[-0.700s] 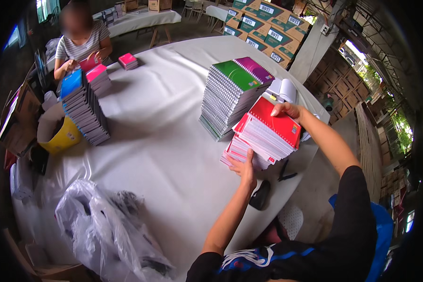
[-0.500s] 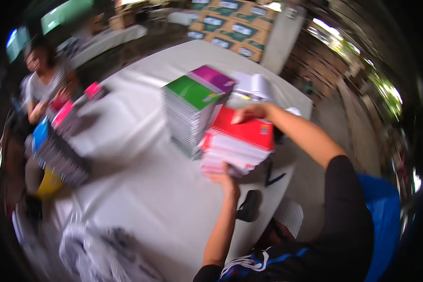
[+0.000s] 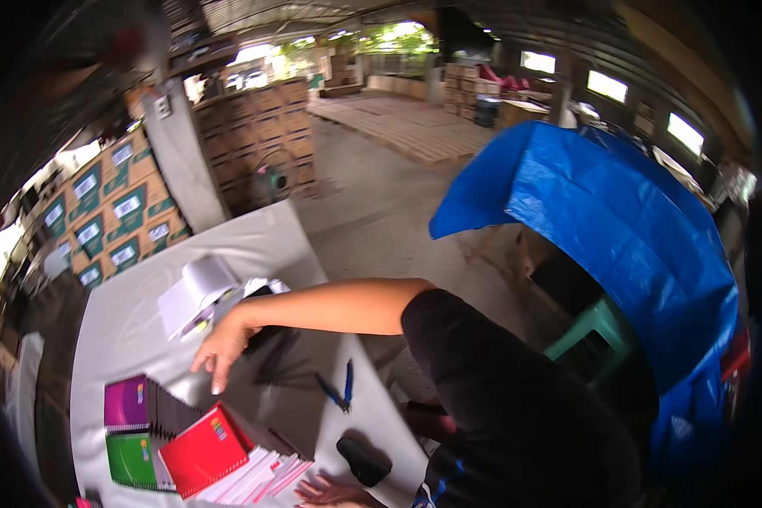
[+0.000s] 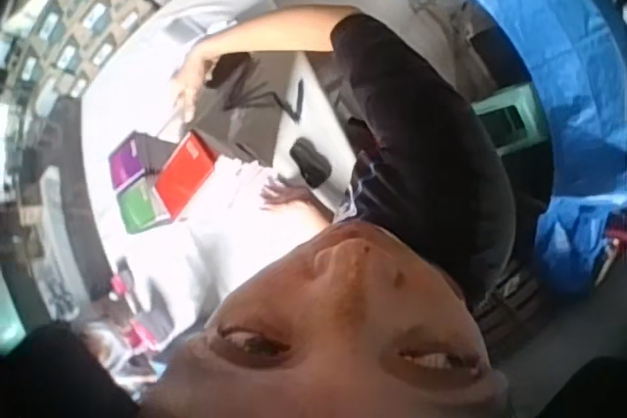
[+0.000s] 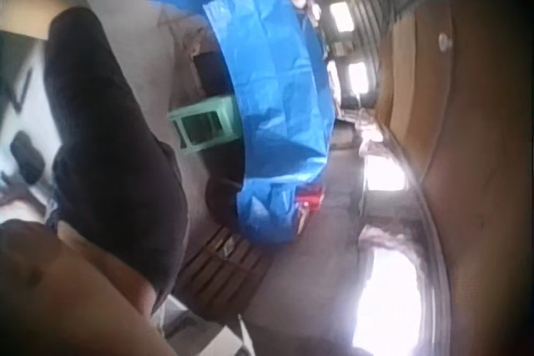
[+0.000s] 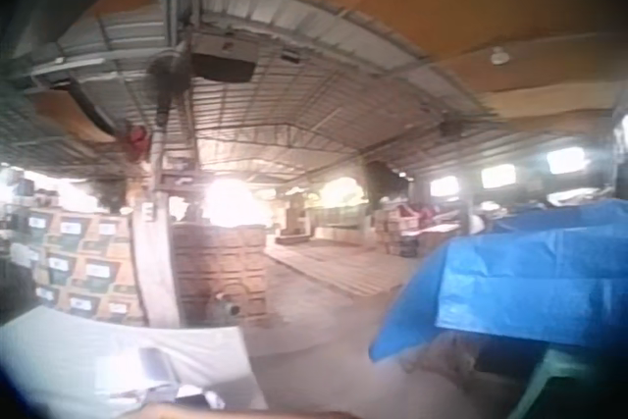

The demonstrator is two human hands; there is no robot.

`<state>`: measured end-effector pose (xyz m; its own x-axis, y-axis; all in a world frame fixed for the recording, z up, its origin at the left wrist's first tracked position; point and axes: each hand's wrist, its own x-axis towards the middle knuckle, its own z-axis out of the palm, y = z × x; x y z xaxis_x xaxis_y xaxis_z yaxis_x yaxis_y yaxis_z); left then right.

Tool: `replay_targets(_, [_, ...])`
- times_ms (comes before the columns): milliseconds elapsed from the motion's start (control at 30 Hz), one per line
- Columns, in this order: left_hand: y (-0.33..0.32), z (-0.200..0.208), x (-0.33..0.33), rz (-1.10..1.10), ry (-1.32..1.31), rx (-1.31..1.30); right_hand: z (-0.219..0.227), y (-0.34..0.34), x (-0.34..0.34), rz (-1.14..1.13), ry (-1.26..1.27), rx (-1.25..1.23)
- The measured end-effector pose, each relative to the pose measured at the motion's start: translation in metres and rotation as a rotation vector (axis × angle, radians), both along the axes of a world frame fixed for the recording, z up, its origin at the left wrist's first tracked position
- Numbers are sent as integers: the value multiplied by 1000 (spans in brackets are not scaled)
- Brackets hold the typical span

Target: The person manually assembles spiral notebooks by taking a stack of pages, aligning the pre-punched holes, and threading a plastic spiral coil through the holes. They finish each notebook by trimming the excess coil with a pair of shears.

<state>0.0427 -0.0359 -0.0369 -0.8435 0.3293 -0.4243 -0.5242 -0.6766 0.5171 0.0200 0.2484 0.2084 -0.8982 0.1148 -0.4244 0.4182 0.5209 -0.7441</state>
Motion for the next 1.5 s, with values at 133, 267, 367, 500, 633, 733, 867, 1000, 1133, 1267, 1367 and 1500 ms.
replay_targets(133, [4,-55,0,-35,393,-206,-13,15,111,75,80,188])
replay_targets(267, [4,-118,-15,-25,891,-509,-64,-32,274,-719,16,-210])
replay_targets(367, [0,-139,-27,-11,1078,-556,-172,-87,418,-1080,475,-482])
replay_targets(500, [0,-124,4,-20,1126,-512,-365,-255,635,-1941,253,-400])
replay_targets(633, [9,-81,-13,162,431,-65,-416,-333,625,-2066,-386,-614])
replay_targets(733, [0,-65,-27,201,476,-71,-392,-330,563,-1537,-524,-400])
replay_targets(867, [8,-50,26,-53,251,-54,-369,-316,608,-1864,-475,-579])
replay_targets(1000, [-6,-52,2,-10,395,-7,-289,-182,456,-1114,-527,-11])
replay_targets(1133, [-15,-36,-2,89,319,-119,-222,-78,341,-862,-30,503])
replay_targets(1267, [-4,53,-9,408,796,-661,-101,-24,188,-608,554,374])
replay_targets(1367, [7,126,-24,528,1163,-969,-42,-19,66,-260,775,95])
replay_targets(1500, [46,158,-24,592,1346,-1243,-1,-31,-16,109,659,73])
